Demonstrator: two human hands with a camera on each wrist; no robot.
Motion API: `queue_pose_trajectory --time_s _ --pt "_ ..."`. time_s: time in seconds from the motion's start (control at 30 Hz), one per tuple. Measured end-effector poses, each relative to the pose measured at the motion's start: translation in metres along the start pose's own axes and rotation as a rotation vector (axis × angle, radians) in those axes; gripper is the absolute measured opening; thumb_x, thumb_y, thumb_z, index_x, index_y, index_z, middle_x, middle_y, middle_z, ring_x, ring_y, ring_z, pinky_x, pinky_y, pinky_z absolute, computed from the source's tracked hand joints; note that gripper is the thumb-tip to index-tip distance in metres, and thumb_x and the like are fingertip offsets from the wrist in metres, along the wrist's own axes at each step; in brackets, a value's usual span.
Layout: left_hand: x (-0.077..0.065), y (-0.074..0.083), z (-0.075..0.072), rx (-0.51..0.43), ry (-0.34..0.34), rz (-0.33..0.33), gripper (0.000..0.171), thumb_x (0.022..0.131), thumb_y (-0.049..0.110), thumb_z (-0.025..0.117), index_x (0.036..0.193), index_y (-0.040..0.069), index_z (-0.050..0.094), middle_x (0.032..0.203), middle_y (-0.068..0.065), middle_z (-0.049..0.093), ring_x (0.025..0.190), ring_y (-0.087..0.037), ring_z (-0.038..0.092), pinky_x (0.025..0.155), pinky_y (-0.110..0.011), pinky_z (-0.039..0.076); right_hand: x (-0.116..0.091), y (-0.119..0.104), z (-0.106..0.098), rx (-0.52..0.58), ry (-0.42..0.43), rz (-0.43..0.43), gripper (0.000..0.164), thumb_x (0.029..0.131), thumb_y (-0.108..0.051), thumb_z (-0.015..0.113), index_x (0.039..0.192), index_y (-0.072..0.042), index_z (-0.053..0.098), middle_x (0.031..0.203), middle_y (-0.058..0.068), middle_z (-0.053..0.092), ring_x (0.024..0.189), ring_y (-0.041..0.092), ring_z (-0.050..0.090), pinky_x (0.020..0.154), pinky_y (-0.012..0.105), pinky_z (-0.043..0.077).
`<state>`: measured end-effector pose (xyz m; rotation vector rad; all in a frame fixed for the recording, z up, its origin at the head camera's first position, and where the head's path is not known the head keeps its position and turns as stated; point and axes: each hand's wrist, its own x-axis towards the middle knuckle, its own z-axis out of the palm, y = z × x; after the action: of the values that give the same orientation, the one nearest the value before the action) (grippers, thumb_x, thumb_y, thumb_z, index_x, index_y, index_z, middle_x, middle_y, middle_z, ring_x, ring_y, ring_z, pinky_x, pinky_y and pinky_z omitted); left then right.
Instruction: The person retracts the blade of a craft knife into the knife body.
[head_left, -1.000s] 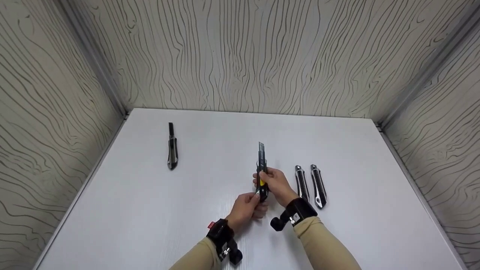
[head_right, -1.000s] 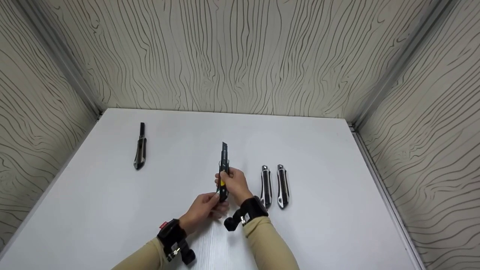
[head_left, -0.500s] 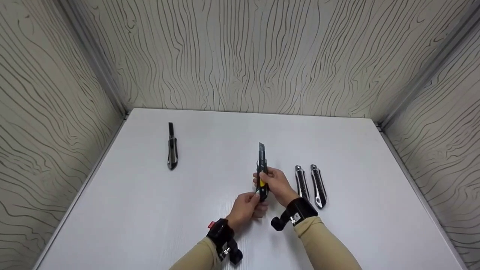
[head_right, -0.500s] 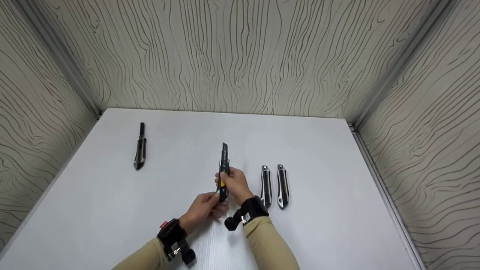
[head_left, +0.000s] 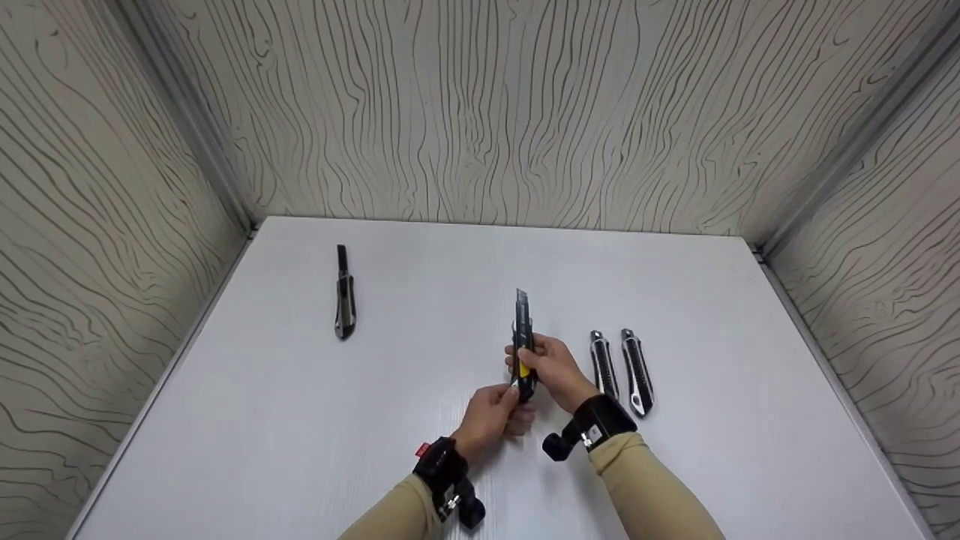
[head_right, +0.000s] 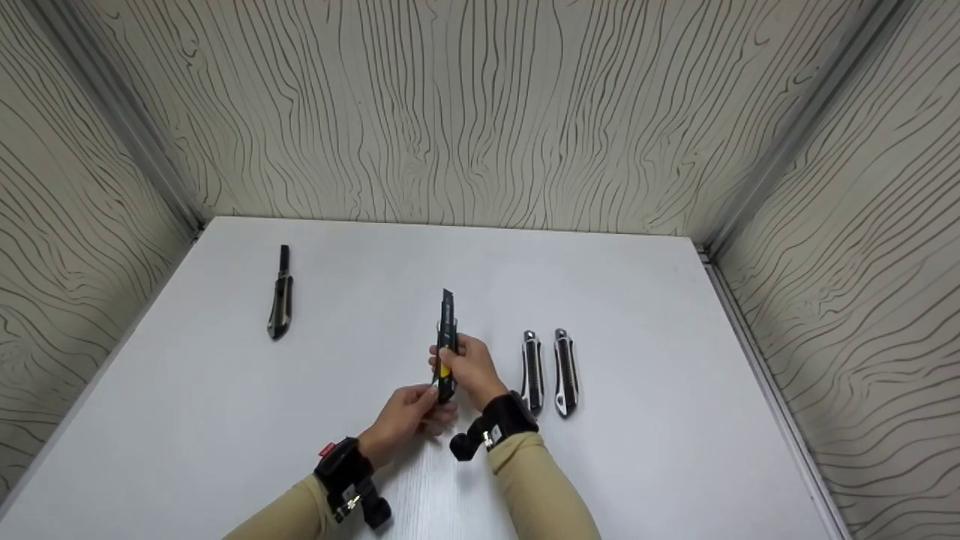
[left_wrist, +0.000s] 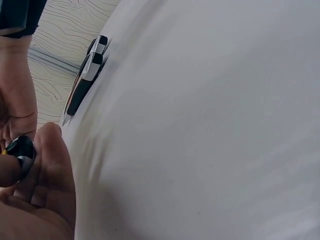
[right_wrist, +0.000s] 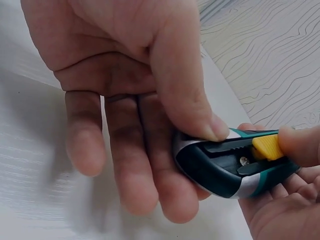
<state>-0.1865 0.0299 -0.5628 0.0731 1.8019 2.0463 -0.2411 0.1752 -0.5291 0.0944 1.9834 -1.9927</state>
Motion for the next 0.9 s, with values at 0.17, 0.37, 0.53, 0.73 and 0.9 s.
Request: queue_pose_trajectory --time_s 0.17,0.37,0.53,0.73,0.9 --pt "0.0004 -0.0011 0.0007 -0.03 0.003 0.001 0.032 0.103 0.013 0.042 0.115 -0.011 0.06 0.095 -0.023 0.072 0.072 -0.013 0.067 0.062 -0.026 0.057 0.0006 0.0017 -0.0012 -0.003 -0.008 -0.002 0.042 0.101 -0.005 0.047 0.139 0.01 0.04 0.133 0.03 0.055 0.105 0.018 0.066 0.095 0.03 0.054" --pt "0.0006 0.0003 0.0007 -0.03 0.003 0.001 0.033 0.103 0.012 0.042 0.114 -0.013 0.06 0.093 -0.023 0.072 0.069 -0.012 0.066 0.06 -0.024 0.056 0.0022 0.0011 -0.0007 0.003 0.004 0.006 0.04 0.099 -0.002 0.047 0.138 0.008 0.042 0.132 0.029 0.056 0.103 0.017 0.067 0.094 0.03 0.054" --pt "0.0007 0.0006 0.0003 -0.016 0.017 -0.014 0.032 0.103 0.014 0.043 0.115 -0.01 0.061 0.095 -0.022 0.073 0.07 -0.013 0.067 0.063 -0.027 0.058 0.0034 0.001 -0.0003 0.008 0.007 0.012 0.042 0.099 -0.001 0.047 0.139 0.009 0.041 0.132 0.028 0.056 0.105 0.018 0.067 0.096 0.032 0.054" --pt "0.001 -0.001 -0.0002 -0.057 -0.004 -0.017 0.036 0.105 0.02 0.042 0.114 -0.009 0.062 0.096 -0.022 0.072 0.071 -0.013 0.067 0.065 -0.029 0.06 0.0044 -0.0014 -0.0012 0.024 0.021 0.006 0.041 0.098 -0.001 0.047 0.138 0.009 0.043 0.133 0.03 0.055 0.106 0.02 0.066 0.097 0.033 0.053" --pt "0.0005 -0.0027 -0.0014 -0.097 -0.026 0.002 0.036 0.105 0.018 0.042 0.119 -0.011 0.059 0.107 -0.028 0.069 0.08 -0.015 0.069 0.068 -0.028 0.06 0.0041 -0.0027 -0.0004 0.033 0.04 0.001 0.041 0.099 -0.003 0.048 0.139 0.008 0.042 0.132 0.026 0.058 0.109 0.021 0.066 0.1 0.035 0.051"
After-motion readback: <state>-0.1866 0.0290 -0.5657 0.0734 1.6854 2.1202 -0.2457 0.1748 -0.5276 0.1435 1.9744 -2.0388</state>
